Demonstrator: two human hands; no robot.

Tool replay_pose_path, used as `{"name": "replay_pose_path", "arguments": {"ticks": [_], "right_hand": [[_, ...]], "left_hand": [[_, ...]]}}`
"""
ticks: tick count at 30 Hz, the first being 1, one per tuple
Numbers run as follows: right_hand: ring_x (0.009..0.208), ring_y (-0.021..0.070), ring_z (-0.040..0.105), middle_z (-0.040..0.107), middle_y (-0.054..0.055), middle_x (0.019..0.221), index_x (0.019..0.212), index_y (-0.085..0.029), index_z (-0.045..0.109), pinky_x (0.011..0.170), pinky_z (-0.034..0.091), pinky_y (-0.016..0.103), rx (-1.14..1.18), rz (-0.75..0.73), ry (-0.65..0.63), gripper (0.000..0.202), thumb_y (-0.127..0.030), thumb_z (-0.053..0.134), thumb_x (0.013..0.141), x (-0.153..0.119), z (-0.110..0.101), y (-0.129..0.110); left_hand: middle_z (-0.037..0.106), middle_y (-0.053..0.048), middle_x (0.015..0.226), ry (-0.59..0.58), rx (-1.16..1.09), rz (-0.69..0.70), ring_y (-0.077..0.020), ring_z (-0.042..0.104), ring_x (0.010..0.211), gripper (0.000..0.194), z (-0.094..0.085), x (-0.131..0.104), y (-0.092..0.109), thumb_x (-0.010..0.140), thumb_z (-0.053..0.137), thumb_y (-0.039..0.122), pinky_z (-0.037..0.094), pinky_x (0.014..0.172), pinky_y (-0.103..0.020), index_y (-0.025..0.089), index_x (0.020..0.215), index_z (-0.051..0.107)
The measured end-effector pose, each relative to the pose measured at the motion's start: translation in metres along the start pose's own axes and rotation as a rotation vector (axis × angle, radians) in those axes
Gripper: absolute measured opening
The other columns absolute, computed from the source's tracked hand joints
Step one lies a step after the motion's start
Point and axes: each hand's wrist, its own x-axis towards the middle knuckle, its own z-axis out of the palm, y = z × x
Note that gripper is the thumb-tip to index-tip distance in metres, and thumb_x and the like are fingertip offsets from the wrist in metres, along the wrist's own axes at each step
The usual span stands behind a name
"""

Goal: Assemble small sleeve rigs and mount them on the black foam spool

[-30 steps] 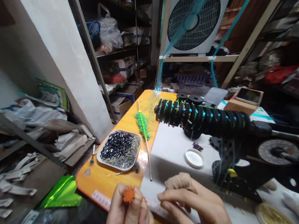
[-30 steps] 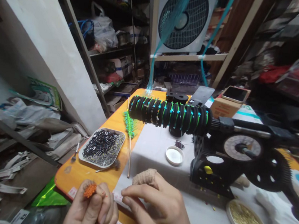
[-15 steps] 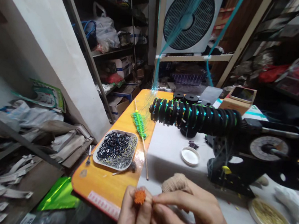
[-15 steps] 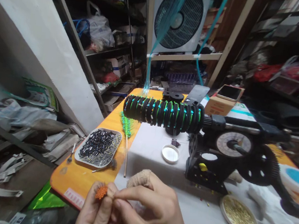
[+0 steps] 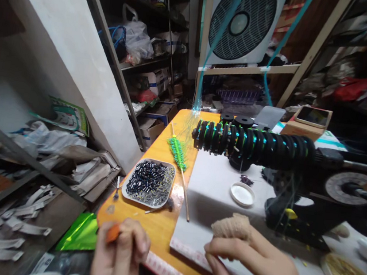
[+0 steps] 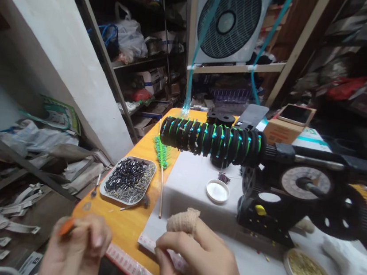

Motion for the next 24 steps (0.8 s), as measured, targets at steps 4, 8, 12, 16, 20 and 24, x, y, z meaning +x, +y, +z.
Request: {"name": "replay_pose_path", "arguments": {"ticks": [4, 8, 12, 16, 20, 24], "right_hand": [[0.069, 0.0174, 0.063, 0.062, 0.006, 0.076, 0.085, -0.024, 0.058, 0.057, 0.054, 0.025, 0.031, 0.008, -0.018, 0.019, -0.005, 0.053, 0.083, 0.0, -0.002, -0.003], [0.068, 0.0169, 0.061, 0.06, 0.006, 0.076, 0.087, -0.023, 0.062, 0.058, 0.053, 0.025, 0.033, 0.025, -0.025, 0.018, -0.007, 0.054, 0.084, -0.002, -0.002, 0.0], [0.069, 0.0167, 0.062, 0.06, 0.006, 0.077, 0.089, -0.022, 0.067, 0.059, 0.053, 0.025, 0.012, 0.004, -0.081, 0.017, -0.008, 0.059, 0.084, -0.001, -0.002, 0.003], [0.068, 0.0172, 0.061, 0.061, 0.006, 0.075, 0.09, -0.022, 0.069, 0.056, 0.051, 0.026, 0.003, -0.01, -0.051, 0.016, -0.01, 0.06, 0.085, 0.0, -0.002, 0.004], [0.067, 0.0169, 0.061, 0.062, 0.005, 0.074, 0.091, -0.023, 0.069, 0.056, 0.052, 0.026, 0.029, -0.019, -0.009, 0.017, -0.01, 0.06, 0.085, 0.001, -0.001, 0.002], [0.067, 0.0168, 0.062, 0.064, 0.005, 0.075, 0.093, -0.023, 0.069, 0.056, 0.052, 0.026, 0.034, -0.023, 0.002, 0.019, -0.009, 0.06, 0.084, 0.002, -0.001, 0.002]], "left_hand": [[0.064, -0.002, 0.071, -0.297, 0.611, 0.008, -0.0194, 0.058, 0.071, 0.015, 0.002, 0.009, -0.012, 0.087, 0.064, 0.029, 0.042, 0.066, -0.028, 0.022, 0.075, 0.066], [0.068, -0.009, 0.088, -0.614, 0.922, 0.228, -0.0286, 0.058, 0.089, 0.014, 0.021, 0.008, -0.018, 0.083, 0.062, 0.013, 0.044, 0.079, -0.039, 0.023, 0.086, 0.072], [0.057, -0.012, 0.128, -0.775, 0.912, 0.182, -0.0322, 0.049, 0.121, 0.045, 0.01, 0.026, 0.003, 0.076, 0.075, 0.021, 0.04, 0.102, -0.046, 0.028, 0.12, 0.063], [0.06, -0.009, 0.116, -0.5, 1.094, 0.398, -0.0253, 0.054, 0.115, 0.028, -0.039, 0.077, 0.024, 0.092, 0.043, 0.012, 0.041, 0.102, -0.043, 0.025, 0.113, 0.056], [0.062, -0.01, 0.11, -0.498, 1.263, 0.456, -0.0301, 0.051, 0.115, 0.036, -0.082, 0.125, 0.027, 0.08, 0.037, -0.001, 0.035, 0.104, -0.052, 0.021, 0.096, 0.061], [0.063, -0.008, 0.097, -0.553, 1.325, 0.416, -0.0261, 0.061, 0.096, 0.025, -0.099, 0.137, 0.025, 0.086, 0.038, 0.006, 0.048, 0.088, -0.04, 0.021, 0.093, 0.056]]}}
